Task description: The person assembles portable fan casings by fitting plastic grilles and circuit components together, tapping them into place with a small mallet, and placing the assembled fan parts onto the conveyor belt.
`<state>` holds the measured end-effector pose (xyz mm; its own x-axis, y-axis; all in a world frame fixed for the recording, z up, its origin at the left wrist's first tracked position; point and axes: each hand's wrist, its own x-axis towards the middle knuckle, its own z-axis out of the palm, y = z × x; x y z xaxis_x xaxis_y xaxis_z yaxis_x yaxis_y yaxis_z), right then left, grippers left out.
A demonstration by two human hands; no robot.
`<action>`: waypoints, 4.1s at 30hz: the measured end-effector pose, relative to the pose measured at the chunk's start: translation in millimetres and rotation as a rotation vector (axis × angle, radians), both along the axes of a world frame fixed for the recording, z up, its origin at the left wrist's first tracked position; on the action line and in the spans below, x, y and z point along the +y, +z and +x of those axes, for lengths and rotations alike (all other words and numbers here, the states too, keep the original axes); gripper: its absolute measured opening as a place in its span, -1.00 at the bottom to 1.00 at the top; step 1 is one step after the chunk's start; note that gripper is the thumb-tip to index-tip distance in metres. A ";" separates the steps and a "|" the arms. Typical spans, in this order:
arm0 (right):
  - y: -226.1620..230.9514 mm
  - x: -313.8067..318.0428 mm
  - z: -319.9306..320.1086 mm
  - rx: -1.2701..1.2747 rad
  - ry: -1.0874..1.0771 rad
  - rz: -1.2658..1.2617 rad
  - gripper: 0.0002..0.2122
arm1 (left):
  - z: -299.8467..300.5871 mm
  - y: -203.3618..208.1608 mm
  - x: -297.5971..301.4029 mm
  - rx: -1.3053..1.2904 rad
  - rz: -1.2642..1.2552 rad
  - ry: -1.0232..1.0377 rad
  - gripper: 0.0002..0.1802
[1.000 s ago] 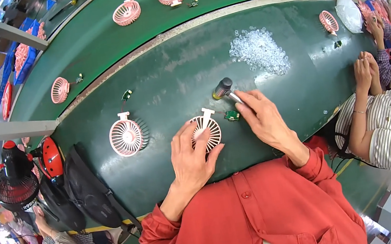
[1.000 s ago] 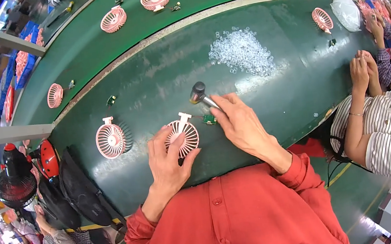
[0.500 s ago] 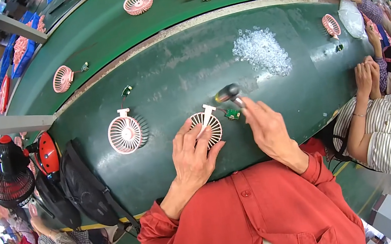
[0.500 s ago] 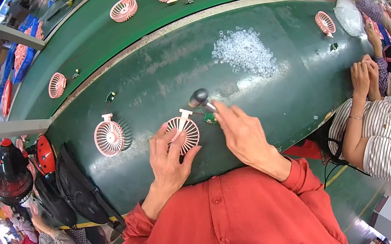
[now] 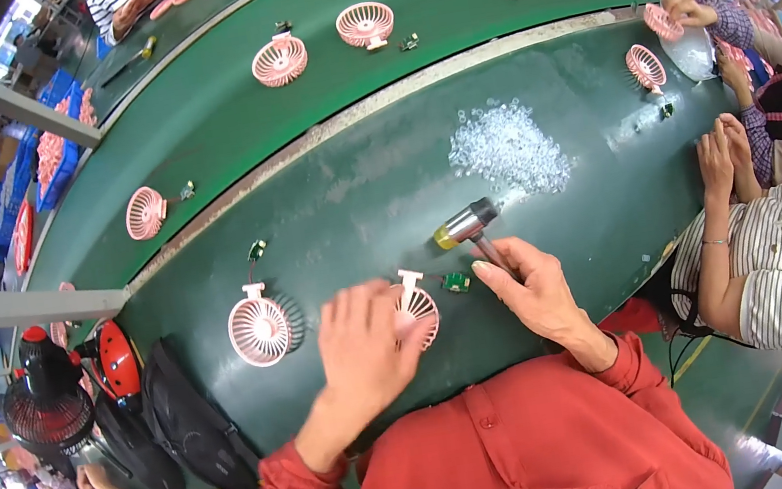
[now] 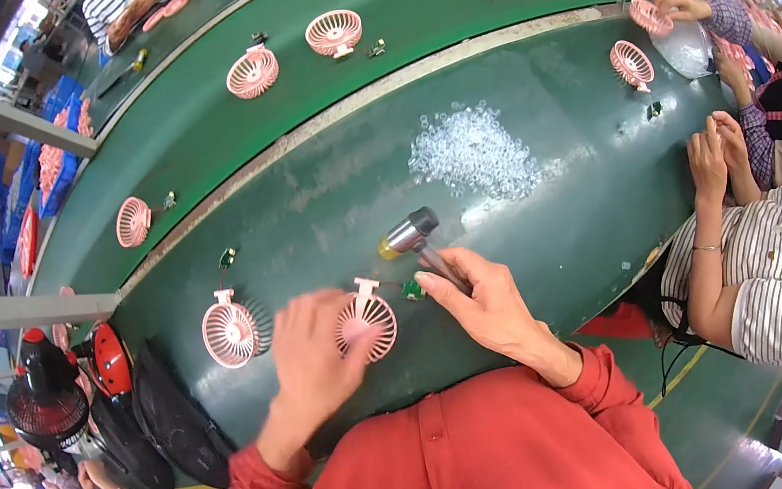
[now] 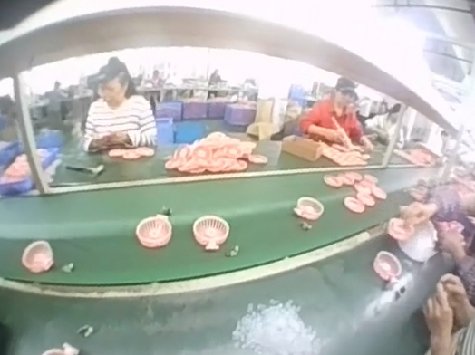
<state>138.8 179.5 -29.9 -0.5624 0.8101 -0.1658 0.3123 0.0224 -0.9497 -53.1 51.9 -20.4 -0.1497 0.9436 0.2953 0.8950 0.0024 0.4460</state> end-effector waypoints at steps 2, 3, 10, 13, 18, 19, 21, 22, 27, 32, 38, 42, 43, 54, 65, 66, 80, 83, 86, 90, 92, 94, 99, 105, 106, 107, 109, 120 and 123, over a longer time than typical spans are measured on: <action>1.4 7.7 5.3 0.020 -0.017 -0.191 -0.81 | -25.1 9.7 36.7 0.044 0.075 -0.012 -0.65; 0.2 11.8 8.9 0.033 -0.033 -0.387 -0.84 | -37.0 16.1 61.9 0.088 0.073 -0.004 -0.67; -11.4 19.9 14.1 -0.173 0.145 -0.424 -0.77 | -134.5 -25.5 237.7 0.239 0.084 0.004 -0.50; -14.0 22.1 14.8 -0.169 0.167 -0.358 -0.74 | -133.5 -42.5 282.5 0.202 -0.013 0.062 -0.41; -16.3 24.9 13.7 -0.191 0.158 -0.389 -0.75 | -135.3 -56.5 298.6 0.307 0.157 0.252 -0.46; -16.5 25.4 12.7 -0.197 0.165 -0.399 -0.76 | -143.0 -57.6 295.3 0.368 0.202 0.298 -0.49; -15.7 25.1 9.5 -0.191 0.171 -0.413 -0.77 | -165.6 -57.7 284.3 0.422 0.221 0.347 -0.54; -15.4 24.3 7.3 -0.185 0.175 -0.423 -0.77 | -175.4 -57.5 281.5 0.475 0.247 0.369 -0.60; -17.8 21.2 13.7 -0.186 0.090 -0.492 -0.82 | -175.3 -49.3 264.2 0.525 0.015 0.267 -0.82; -23.0 21.2 11.5 -0.140 0.110 -0.444 -0.80 | -158.9 -20.8 203.5 0.483 0.177 0.219 -0.85; -19.7 19.0 12.6 -0.135 0.090 -0.468 -0.79 | -221.3 15.4 115.3 0.672 0.420 0.454 -0.62; -22.9 13.5 15.2 -0.157 0.065 -0.410 -0.78 | -280.5 -13.7 68.4 0.723 0.321 0.532 -0.58; -25.2 14.1 16.6 -0.161 0.086 -0.387 -0.77 | -291.9 -27.9 55.7 0.723 0.210 0.550 -0.56; -38.5 15.4 14.2 -0.121 0.138 -0.266 -0.77 | -253.6 -23.8 37.4 0.749 -0.048 0.609 -0.71; -21.4 8.9 17.1 -0.057 0.162 -0.036 -0.74 | -125.5 -2.2 -103.7 0.649 -0.268 0.590 -0.62; -17.0 5.6 17.6 -0.058 0.168 0.004 -0.74 | -109.4 1.7 -100.9 0.691 -0.106 0.624 -0.64; 12.8 -21.5 -0.9 -0.015 0.211 0.542 -0.70 | 28.0 -48.1 -32.7 0.150 -0.071 0.236 0.19; 10.1 -29.9 -6.7 -0.135 0.279 0.758 -0.72 | 29.7 -51.8 -30.4 0.131 -0.074 0.232 0.17; -7.0 -28.3 -4.3 -0.367 0.387 0.707 -0.76 | 29.2 -48.6 -27.9 0.113 -0.087 0.225 0.16; -8.4 -0.1 -0.3 -0.197 0.125 0.308 -0.80 | 24.5 -40.2 -31.0 0.081 -0.132 0.244 0.13; -14.1 20.0 10.5 -0.278 -0.009 0.214 -0.78 | 16.4 -41.3 -30.1 -0.043 -0.058 0.221 0.02; -18.5 33.8 17.0 -0.279 -0.159 0.289 -0.81 | 6.6 -32.6 -27.2 -0.394 -0.030 0.247 -0.09; -17.9 59.0 26.7 -0.347 -0.255 0.301 -0.81 | -39.0 -16.5 0.3 -1.984 0.169 0.098 -0.46; -19.7 57.2 22.7 -0.310 -0.181 0.271 -0.79 | -107.1 -29.7 85.9 -1.963 0.410 0.014 -0.43; -18.4 54.4 21.1 -0.314 -0.172 0.249 -0.78 | -118.4 -30.4 103.6 -2.011 0.523 -0.042 -0.44; -18.6 51.8 21.5 -0.266 -0.177 0.239 -0.79 | -129.6 -31.0 119.5 -2.078 0.564 -0.014 -0.45; -17.7 48.2 20.8 -0.182 -0.170 0.223 -0.80 | -145.6 -37.0 128.6 -2.115 0.416 0.177 -0.44; 1.2 22.6 11.9 -0.089 -0.068 -0.168 -0.85 | -51.2 -16.4 -57.3 0.181 0.187 0.584 -0.72; 5.7 12.0 -4.4 -0.037 -0.012 -0.213 -0.85 | -50.8 -16.6 -81.1 0.366 -0.039 0.629 -0.73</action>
